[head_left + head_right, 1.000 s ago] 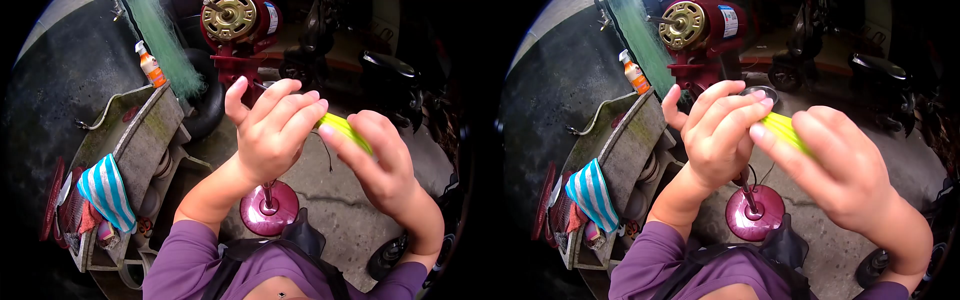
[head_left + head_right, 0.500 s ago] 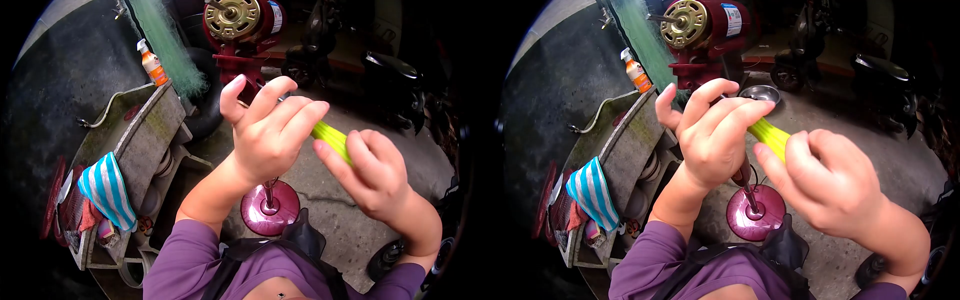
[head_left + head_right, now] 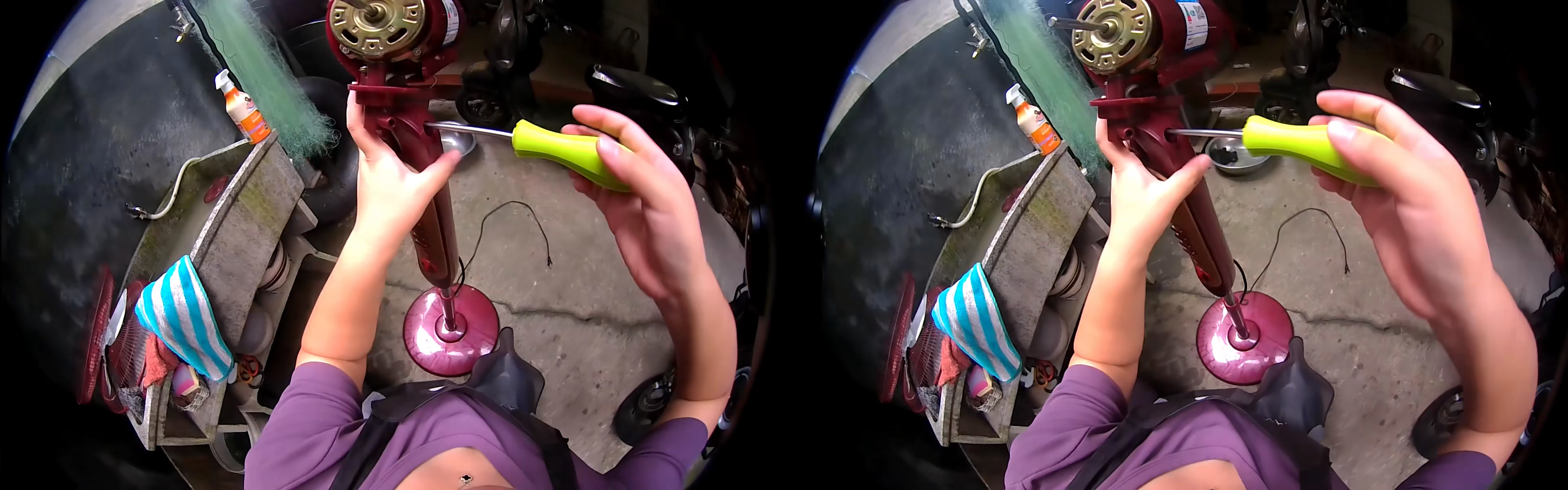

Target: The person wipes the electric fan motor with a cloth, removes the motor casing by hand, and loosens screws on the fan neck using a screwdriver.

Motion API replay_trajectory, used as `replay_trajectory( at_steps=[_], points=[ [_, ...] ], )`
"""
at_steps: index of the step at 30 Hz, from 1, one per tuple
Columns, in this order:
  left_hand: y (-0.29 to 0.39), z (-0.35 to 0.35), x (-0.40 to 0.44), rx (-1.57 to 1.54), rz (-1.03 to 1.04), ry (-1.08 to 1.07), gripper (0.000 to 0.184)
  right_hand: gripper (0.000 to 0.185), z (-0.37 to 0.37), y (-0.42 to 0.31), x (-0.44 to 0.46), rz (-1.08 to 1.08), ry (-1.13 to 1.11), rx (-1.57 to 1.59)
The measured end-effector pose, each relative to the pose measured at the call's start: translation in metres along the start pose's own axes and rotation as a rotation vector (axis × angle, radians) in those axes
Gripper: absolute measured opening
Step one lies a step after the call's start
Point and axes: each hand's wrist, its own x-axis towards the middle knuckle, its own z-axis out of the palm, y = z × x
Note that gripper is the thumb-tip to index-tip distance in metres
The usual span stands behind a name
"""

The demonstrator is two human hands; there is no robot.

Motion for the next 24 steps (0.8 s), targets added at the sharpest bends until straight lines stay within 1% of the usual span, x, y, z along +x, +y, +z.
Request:
replay_trajectory(
  at_steps=[1,2,3,4,5,6,7,8,9,10,12,14,15,17,18,19,21,22,23,24],
  points=[
    [-0.003,0.003,-0.001,-0.095,-0.02,-0.003,0.114,0.045,-0.001,0.002,0.004,0.08,0.057,0.069],
    [-0.005,0.004,-0.003,0.063,-0.016,0.034,0.112,0.044,-0.006,-0.001,0.005,0.199,-0.019,0.08],
    [-0.005,0.006,-0.004,0.059,-0.02,0.03,0.112,0.043,-0.011,-0.003,0.006,0.319,-0.095,0.092],
    [-0.004,0.007,-0.004,0.121,0.001,0.051,0.113,0.043,-0.018,-0.003,0.007,0.433,-0.168,0.07],
    [-0.004,0.008,-0.004,0.182,0.022,0.073,0.114,0.039,-0.02,-0.007,0.005,0.479,-0.18,-0.04],
    [-0.003,0.008,-0.003,0.176,0.019,0.073,0.114,0.039,-0.017,0.001,0.006,-0.011,-0.17,-0.535],
    [-0.001,0.009,-0.005,0.18,0.017,0.085,0.114,0.039,-0.014,0.005,0.005,-0.428,-0.279,-0.935],
    [0.0,0.009,-0.005,0.187,0.022,0.098,0.115,0.041,-0.011,0.009,0.004,-0.913,-0.194,-1.308],
    [0.0,0.01,-0.005,0.184,0.021,0.1,0.115,0.034,-0.008,0.01,0.001,-1.143,-0.208,-1.481],
    [0.001,0.01,-0.005,0.178,0.021,0.1,0.116,0.031,-0.004,0.004,-0.002,-1.233,-0.216,-1.646],
    [0.002,0.009,-0.005,0.173,0.024,0.093,0.117,0.028,-0.002,-0.004,0.003,-1.492,-0.166,-1.794],
    [0.003,0.01,-0.006,0.116,-0.03,0.073,0.124,0.024,-0.005,-0.007,0.008,-1.559,-0.106,-1.734],
    [0.006,0.01,-0.008,0.114,-0.029,0.072,0.124,0.023,-0.006,-0.009,0.011,-1.591,-0.075,-1.702],
    [0.016,0.007,-0.012,-0.195,-0.079,0.087,0.134,0.024,-0.008,-0.001,0.013,-1.699,-0.101,-1.748],
    [0.008,0.003,-0.017,0.187,-0.001,0.149,0.14,0.025,-0.007,-0.001,0.014,-1.749,-0.108,-1.787],
    [0.015,0.005,-0.02,0.289,0.234,0.233,0.135,0.026,-0.005,0.0,0.015,-1.795,-0.113,-1.822],
    [0.03,0.006,-0.019,0.464,0.641,0.232,0.123,0.028,-0.004,-0.001,0.013,-1.85,-0.124,-1.851],
    [0.046,0.011,-0.021,0.536,0.644,0.147,0.086,0.029,-0.004,-0.001,0.012,-1.869,-0.128,-1.863],
    [0.062,0.017,-0.022,0.605,0.65,0.061,0.053,0.029,-0.005,0.001,0.011,-1.873,-0.153,-1.797],
    [0.059,0.026,-0.02,0.625,0.706,0.108,0.042,0.03,-0.005,0.002,0.01,-1.876,-0.169,-1.76]
  ],
)
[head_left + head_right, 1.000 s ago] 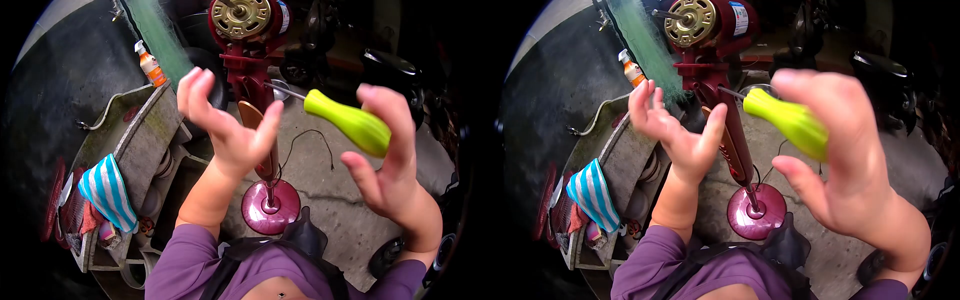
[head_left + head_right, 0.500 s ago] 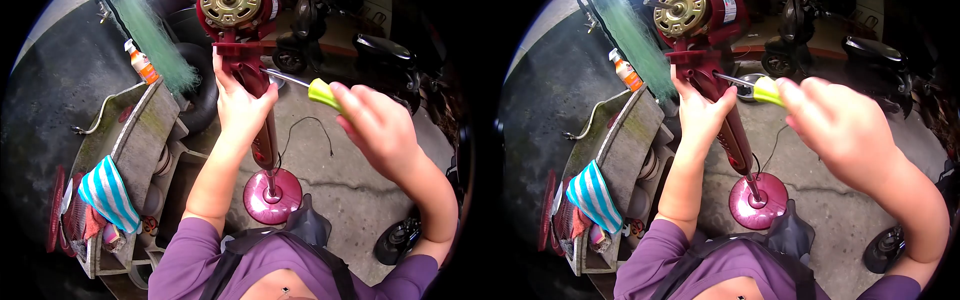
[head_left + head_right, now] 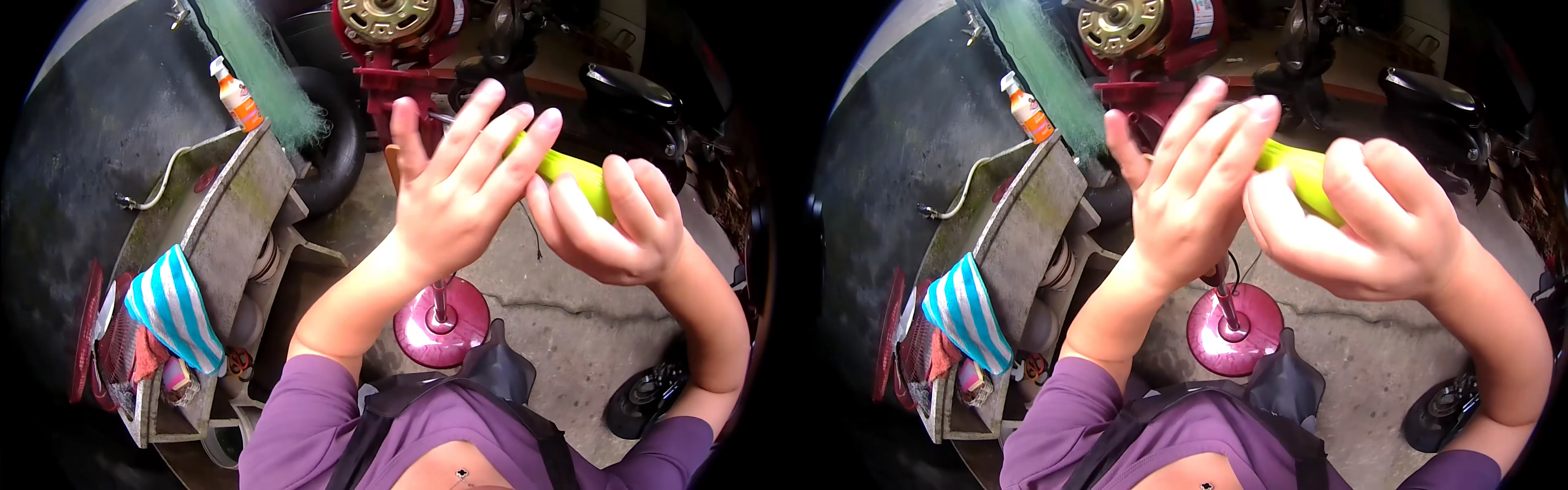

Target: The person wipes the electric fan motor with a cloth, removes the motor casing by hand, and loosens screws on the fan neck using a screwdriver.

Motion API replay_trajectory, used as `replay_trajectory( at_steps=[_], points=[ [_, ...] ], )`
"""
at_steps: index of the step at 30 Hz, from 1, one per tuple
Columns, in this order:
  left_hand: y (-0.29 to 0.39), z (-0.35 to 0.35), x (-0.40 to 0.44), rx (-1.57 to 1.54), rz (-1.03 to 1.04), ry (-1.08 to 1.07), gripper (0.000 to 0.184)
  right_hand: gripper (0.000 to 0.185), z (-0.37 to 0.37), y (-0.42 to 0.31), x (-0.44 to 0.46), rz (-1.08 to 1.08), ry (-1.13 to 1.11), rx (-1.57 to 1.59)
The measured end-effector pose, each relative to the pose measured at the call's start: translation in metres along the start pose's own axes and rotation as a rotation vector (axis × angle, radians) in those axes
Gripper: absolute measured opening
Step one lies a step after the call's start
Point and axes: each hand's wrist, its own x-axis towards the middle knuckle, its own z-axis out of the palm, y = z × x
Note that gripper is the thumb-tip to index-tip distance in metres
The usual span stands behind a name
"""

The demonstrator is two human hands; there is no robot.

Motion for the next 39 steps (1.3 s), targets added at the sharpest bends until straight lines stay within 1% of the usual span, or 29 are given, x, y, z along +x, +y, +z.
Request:
replay_trajectory(
  at_steps=[1,2,3,4,6,7,8,9,11,12,13,16,17,18,19,21,22,23,24,25,27,28,29,32,34,35,37,38,39],
  points=[
    [-0.002,0.006,0.003,0.035,0.044,0.052,0.033,0.03,0.0,-0.001,-0.001,0.002,0.019,0.028],
    [-0.002,0.006,0.008,0.049,0.044,0.107,0.025,0.032,-0.001,-0.001,-0.002,0.079,0.048,0.174],
    [-0.001,0.007,0.009,0.052,0.043,0.11,0.025,0.037,-0.007,0.002,-0.002,0.196,0.043,0.317],
    [-0.001,0.009,0.008,0.056,0.042,0.139,0.022,0.043,-0.015,0.003,-0.001,0.404,0.012,0.523],
    [-0.001,0.008,0.005,0.101,0.031,0.166,0.021,0.058,-0.028,0.001,0.007,1.0,-0.097,0.947],
    [0.0,0.005,0.003,0.107,0.029,0.17,0.021,0.056,-0.034,0.003,0.011,1.285,-0.258,1.318],
    [0.001,0.002,0.002,0.043,-0.018,0.135,0.025,0.056,-0.04,0.007,0.016,1.648,-0.404,1.579],
    [0.001,-0.001,0.0,-0.022,-0.063,0.1,0.03,0.05,-0.034,0.002,0.016,1.794,-0.346,1.727],
    [-0.009,-0.003,-0.009,-0.044,-0.099,0.122,0.037,0.059,-0.031,-0.003,0.021,1.983,-0.342,1.935],
    [-0.01,-0.004,-0.011,-0.04,-0.088,0.112,0.036,0.063,-0.037,-0.005,0.03,2.041,-0.368,1.923],
    [-0.01,-0.005,-0.014,-0.035,-0.08,0.102,0.036,0.063,-0.041,-0.005,0.034,2.122,-0.38,1.988],
    [-0.011,-0.004,-0.013,-0.028,-0.071,0.099,0.034,0.057,-0.041,-0.014,0.03,2.177,-0.316,2.06],
    [-0.011,-0.004,-0.011,-0.055,-0.09,0.113,0.034,0.05,-0.041,-0.017,0.029,2.151,-0.223,2.056],
    [-0.017,-0.004,-0.013,-0.069,-0.154,0.133,0.057,0.044,-0.041,-0.019,0.029,2.122,-0.129,2.048],
    [-0.022,-0.005,-0.015,-0.084,-0.217,0.153,0.083,0.044,-0.04,-0.02,0.029,2.122,-0.129,2.042],
    [-0.036,0.002,-0.023,-0.197,-0.411,0.248,0.131,0.032,-0.038,-0.019,0.03,2.053,-0.244,1.934],
    [-0.042,0.0,-0.029,-0.175,-0.553,0.058,0.139,0.031,-0.036,-0.017,0.03,1.981,-0.316,1.86],
    [-0.049,0.007,-0.036,-0.556,-0.758,0.011,0.126,0.031,-0.029,-0.016,0.025,1.983,-0.318,1.859],
    [-0.051,0.01,-0.042,-0.491,-0.835,-0.062,0.119,0.035,-0.019,-0.017,0.018,1.384,-0.303,1.31],
    [-0.05,0.011,-0.044,-0.424,-0.911,-0.135,0.112,0.036,-0.019,-0.016,0.02,1.111,-0.34,1.128],
    [-0.048,0.014,-0.043,-0.411,-0.903,-0.128,0.109,0.039,-0.018,-0.015,0.024,0.636,-0.28,0.619],
    [-0.048,0.014,-0.042,-0.398,-0.897,-0.118,0.105,0.033,-0.02,-0.015,0.028,0.401,-0.282,0.382],
    [-0.046,0.013,-0.042,-0.396,-0.902,-0.117,0.105,0.029,-0.018,-0.011,0.024,0.228,-0.252,0.259],
    [-0.045,0.009,-0.04,-0.369,-0.874,-0.115,0.104,0.018,-0.009,0.007,0.022,0.023,-0.165,0.075],
    [-0.048,0.002,-0.038,-0.684,-0.884,-0.118,0.109,0.02,-0.013,0.012,0.02,0.069,-0.182,0.128],
    [-0.046,0.001,-0.04,-0.684,-0.883,-0.117,0.109,0.021,-0.015,0.015,0.019,0.092,-0.19,0.154],
    [-0.041,-0.003,-0.045,-0.191,-0.47,0.17,0.115,0.02,-0.015,0.017,0.02,-0.046,-0.164,0.037],
    [-0.032,-0.014,-0.033,-0.112,-0.314,0.192,0.116,0.019,-0.016,0.015,0.021,-0.08,-0.159,0.005],
    [-0.022,-0.028,-0.02,-0.117,-0.179,0.139,0.095,0.019,-0.016,0.015,0.021,-0.11,-0.154,-0.026]
  ],
)
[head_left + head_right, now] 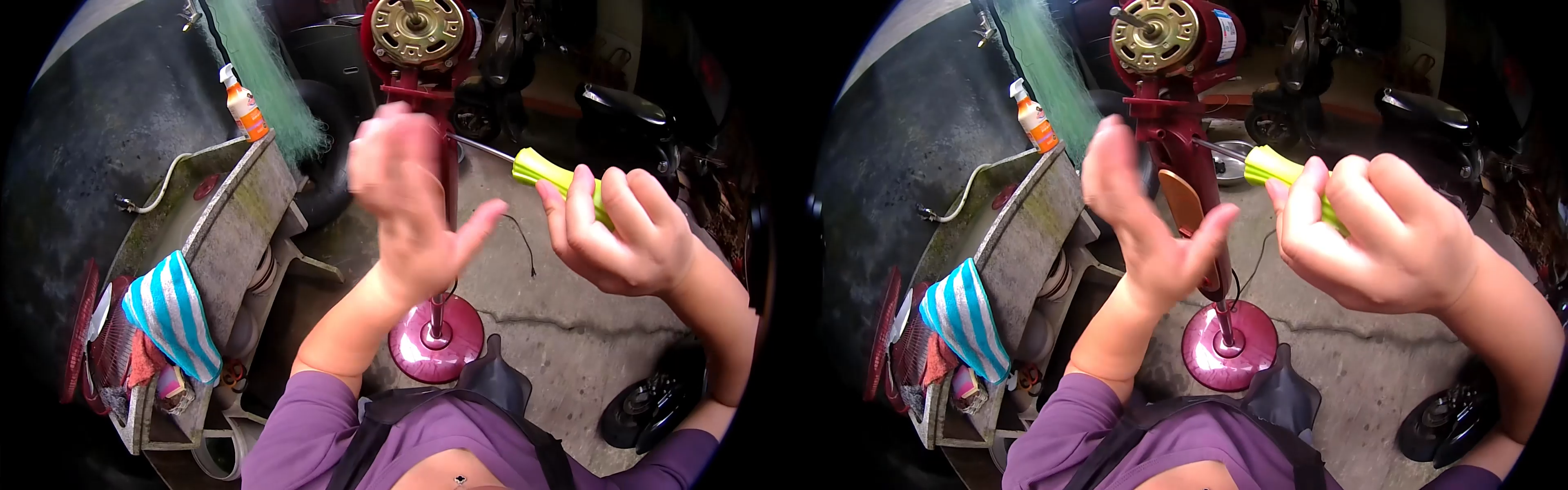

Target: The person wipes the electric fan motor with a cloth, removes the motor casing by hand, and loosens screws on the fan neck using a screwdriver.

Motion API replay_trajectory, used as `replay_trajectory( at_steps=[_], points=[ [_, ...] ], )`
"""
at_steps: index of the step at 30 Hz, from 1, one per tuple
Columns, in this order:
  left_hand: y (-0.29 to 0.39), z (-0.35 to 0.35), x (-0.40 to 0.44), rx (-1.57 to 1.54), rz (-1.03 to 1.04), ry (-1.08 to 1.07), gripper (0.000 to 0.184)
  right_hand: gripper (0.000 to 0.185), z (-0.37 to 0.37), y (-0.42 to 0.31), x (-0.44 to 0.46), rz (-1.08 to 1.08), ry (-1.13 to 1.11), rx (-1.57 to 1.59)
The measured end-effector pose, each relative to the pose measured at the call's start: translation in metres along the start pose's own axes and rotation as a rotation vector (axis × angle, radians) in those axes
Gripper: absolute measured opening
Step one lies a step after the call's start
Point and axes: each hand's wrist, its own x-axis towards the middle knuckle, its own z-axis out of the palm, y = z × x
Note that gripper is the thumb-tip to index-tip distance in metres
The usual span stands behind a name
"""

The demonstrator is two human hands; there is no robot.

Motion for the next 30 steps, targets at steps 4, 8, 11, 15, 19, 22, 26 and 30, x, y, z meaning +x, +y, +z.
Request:
replay_trajectory(
  at_steps=[4,8,11,15,19,22,26,30],
  points=[
    [0.021,0.022,0.029,-0.016,0.262,-0.191,0.052,0.015,0.001,-0.002,0.005,0.043,0.041,0.075],
    [0.016,0.029,0.039,-0.049,0.294,-0.161,0.039,0.038,-0.019,0.003,0.0,0.585,0.035,0.668],
    [0.018,0.029,0.036,-0.03,0.26,-0.105,0.036,0.053,-0.03,-0.007,0.008,1.569,-0.057,1.788],
    [0.014,0.022,0.033,-0.106,0.153,-0.123,0.048,0.048,-0.034,-0.006,0.024,2.024,-0.164,2.036],
    [-0.028,0.02,0.0,-0.121,-0.354,-0.015,0.137,0.035,-0.025,0.0,0.016,1.927,-0.162,1.982],
    [-0.04,0.03,-0.01,-0.296,-0.801,-0.284,0.11,0.036,-0.018,-0.008,0.016,1.341,-0.306,1.479],
    [-0.044,0.036,-0.012,-0.192,-0.722,-0.275,0.102,0.053,-0.021,0.003,0.015,0.323,-0.298,0.444],
    [-0.041,0.036,-0.017,-0.235,-0.737,-0.304,0.106,0.033,0.003,0.022,0.004,0.047,0.07,0.291]
  ],
)
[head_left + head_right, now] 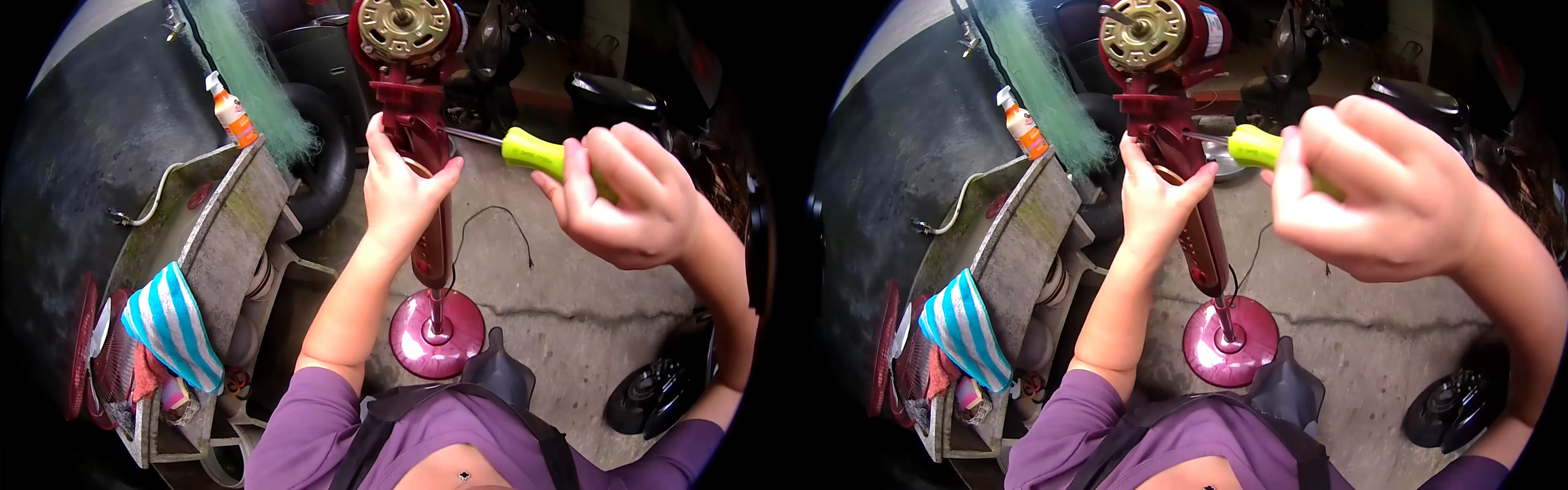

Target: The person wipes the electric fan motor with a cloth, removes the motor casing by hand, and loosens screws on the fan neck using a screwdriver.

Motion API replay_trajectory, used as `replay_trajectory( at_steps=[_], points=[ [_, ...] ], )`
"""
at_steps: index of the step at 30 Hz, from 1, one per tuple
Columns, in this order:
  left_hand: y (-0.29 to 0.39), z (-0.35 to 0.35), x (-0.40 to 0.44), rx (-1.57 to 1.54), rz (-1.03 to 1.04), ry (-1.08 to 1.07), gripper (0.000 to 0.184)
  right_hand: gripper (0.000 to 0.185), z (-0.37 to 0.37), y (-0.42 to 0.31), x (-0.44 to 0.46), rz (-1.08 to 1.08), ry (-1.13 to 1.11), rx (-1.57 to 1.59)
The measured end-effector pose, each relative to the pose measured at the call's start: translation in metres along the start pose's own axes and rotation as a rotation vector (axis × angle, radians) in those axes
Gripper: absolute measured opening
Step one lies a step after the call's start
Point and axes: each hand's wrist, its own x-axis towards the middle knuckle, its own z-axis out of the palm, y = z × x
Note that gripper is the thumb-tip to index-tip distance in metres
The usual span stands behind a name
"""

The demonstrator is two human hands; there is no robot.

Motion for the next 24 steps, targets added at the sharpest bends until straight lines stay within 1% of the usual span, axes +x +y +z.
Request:
replay_trajectory(
  at_steps=[2,3,4,6,7,8,9,10,11,13,14,15,16,17,18,19,20,21,22,23,24],
  points=[
    [0.001,-0.004,0.0,-0.145,0.157,0.043,0.112,0.028,0.007,-0.001,-0.006,-0.075,0.049,-0.069],
    [0.006,-0.003,-0.009,-0.114,0.174,0.13,0.12,0.027,0.011,-0.004,-0.01,-0.092,0.056,-0.121],
    [0.009,-0.007,-0.014,0.089,0.39,0.251,0.12,0.025,0.014,-0.007,-0.014,-0.11,0.063,-0.173],
    [0.04,-0.012,-0.017,0.136,0.738,0.289,0.103,0.025,0.013,-0.012,-0.015,-0.075,0.038,-0.208],
    [0.06,-0.019,-0.013,0.223,0.879,0.123,0.08,0.026,0.01,-0.014,-0.014,-0.074,0.025,-0.222],
    [0.077,-0.014,-0.019,0.26,0.857,0.044,0.061,0.027,0.007,-0.016,-0.014,-0.074,0.011,-0.237],
    [0.078,-0.003,-0.017,0.278,0.903,0.08,0.054,0.03,0.0,-0.02,-0.014,0.043,-0.026,-0.063],
    [0.079,0.005,-0.011,0.299,0.948,0.116,0.048,0.036,-0.002,-0.021,-0.011,0.097,-0.02,0.003],
    [0.082,0.006,-0.007,0.272,0.966,0.135,0.037,0.043,-0.003,-0.022,-0.008,0.179,-0.001,0.081],
    [0.08,0.01,-0.002,0.271,0.987,0.152,0.034,0.055,-0.008,-0.024,-0.006,0.402,0.027,0.268],
    [0.078,0.011,-0.001,0.262,1.009,0.167,0.03,0.055,-0.016,-0.027,-0.007,0.648,0.053,0.508],
    [0.076,0.011,-0.003,0.282,0.992,0.173,0.027,0.055,-0.023,-0.031,-0.006,0.971,0.019,0.859],
    [0.075,0.01,-0.005,0.283,0.993,0.174,0.027,0.056,-0.025,-0.034,-0.004,1.304,-0.031,1.254],
    [0.075,0.009,-0.008,0.319,0.97,0.181,0.029,0.058,-0.028,-0.035,0.0,1.601,-0.119,1.542],
    [0.074,0.008,-0.012,0.357,0.946,0.184,0.033,0.053,-0.036,-0.026,0.006,1.812,-0.292,1.89],
    [0.071,0.009,-0.014,0.313,0.914,0.187,0.032,0.038,-0.031,-0.035,0.012,1.899,-0.101,1.864],
    [0.065,0.0,-0.017,0.372,0.912,0.182,0.063,0.038,-0.028,-0.038,0.013,1.898,-0.101,1.867],
    [0.049,0.002,-0.016,0.226,0.844,0.292,0.084,0.04,-0.027,-0.039,0.013,1.846,-0.11,1.763],
    [0.039,-0.001,-0.018,0.216,0.697,0.341,0.105,0.042,-0.025,-0.041,0.014,1.793,-0.116,1.661],
    [0.03,-0.003,-0.019,0.204,0.548,0.384,0.127,0.033,-0.022,-0.044,0.014,1.712,-0.036,1.558],
    [0.019,-0.005,-0.017,0.156,0.468,0.37,0.118,0.033,-0.013,-0.042,0.007,1.718,-0.027,1.561]
  ],
)
